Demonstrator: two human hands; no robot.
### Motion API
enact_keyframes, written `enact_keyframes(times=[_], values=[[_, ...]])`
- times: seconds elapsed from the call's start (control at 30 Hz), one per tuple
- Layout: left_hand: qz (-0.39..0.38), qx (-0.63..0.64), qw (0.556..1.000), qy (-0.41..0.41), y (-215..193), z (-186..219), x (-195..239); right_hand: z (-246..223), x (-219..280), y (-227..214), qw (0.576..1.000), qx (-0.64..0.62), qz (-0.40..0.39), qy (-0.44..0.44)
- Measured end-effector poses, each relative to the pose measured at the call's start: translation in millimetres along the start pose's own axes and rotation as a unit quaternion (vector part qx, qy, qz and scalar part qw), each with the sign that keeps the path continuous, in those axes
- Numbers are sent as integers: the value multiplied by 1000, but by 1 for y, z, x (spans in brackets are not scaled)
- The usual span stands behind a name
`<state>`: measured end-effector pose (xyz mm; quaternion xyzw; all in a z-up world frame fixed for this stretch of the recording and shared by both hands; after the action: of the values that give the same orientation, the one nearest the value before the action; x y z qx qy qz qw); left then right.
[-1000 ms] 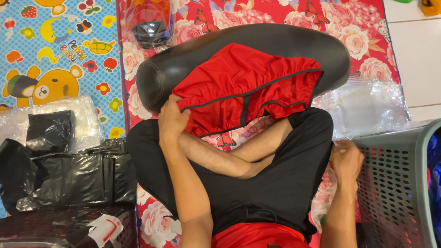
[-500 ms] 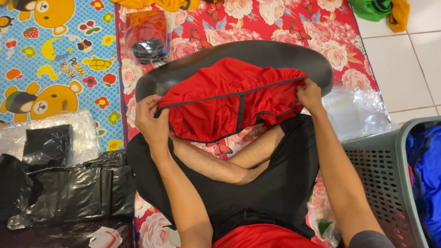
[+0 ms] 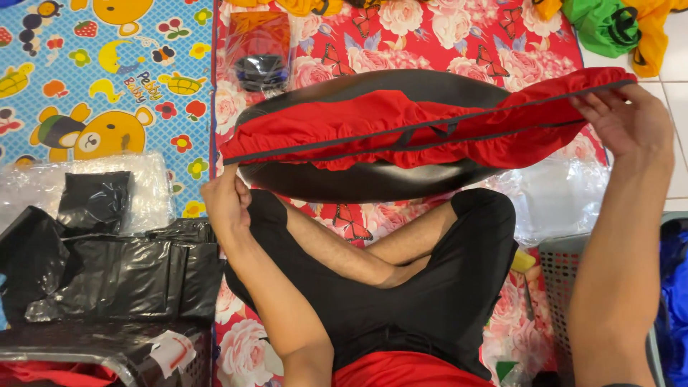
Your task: The person fits a red elastic seat cover onto a black motorcycle seat, stretching the fabric over the surface and smoothing it out. They then use a yellow sponge to wipe the covered seat and adjust the cover's edges to ensure a snug fit.
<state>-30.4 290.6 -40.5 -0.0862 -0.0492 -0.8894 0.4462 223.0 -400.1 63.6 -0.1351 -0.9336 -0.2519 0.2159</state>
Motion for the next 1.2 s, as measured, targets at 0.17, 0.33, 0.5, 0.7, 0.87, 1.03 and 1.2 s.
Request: enact_keyframes(times=[0.17,0.33,0.5,0.7,0.87,1.03,1.2], values=[[-44,303,944,-127,34,-90,-32,-4,-3,-3,999,28,-28,12],[30,495,861,-112,53,-49,-16,-8,-10,5,974,-191,-124,10],[100,675,716,-146,50,-125,-54,-4,21,41,939,-295,-177,26],[138,631,763,26,9,-101,-80,14,55,63,985,-138,-97,39],[80,680,725,-71,8,-57,-60,9,58,51,995,-53,-79,24],[6,608,787,-104,-3,-43,-53,0,66,38,997,-69,-46,2],[-11,556,826,-89,-9,-15,-48,-13,59,8,988,-148,-3,-50]])
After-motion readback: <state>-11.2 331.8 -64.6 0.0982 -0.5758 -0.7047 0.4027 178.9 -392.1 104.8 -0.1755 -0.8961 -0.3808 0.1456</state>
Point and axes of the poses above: each hand's wrist, its own x-axis away from the middle knuckle, its own y-axis out of the palm, z = x × y, the point moved 10 cm from there along -x, towards the middle knuckle, and after that the axes turned 10 degrees about y, right-handed, at the moved point
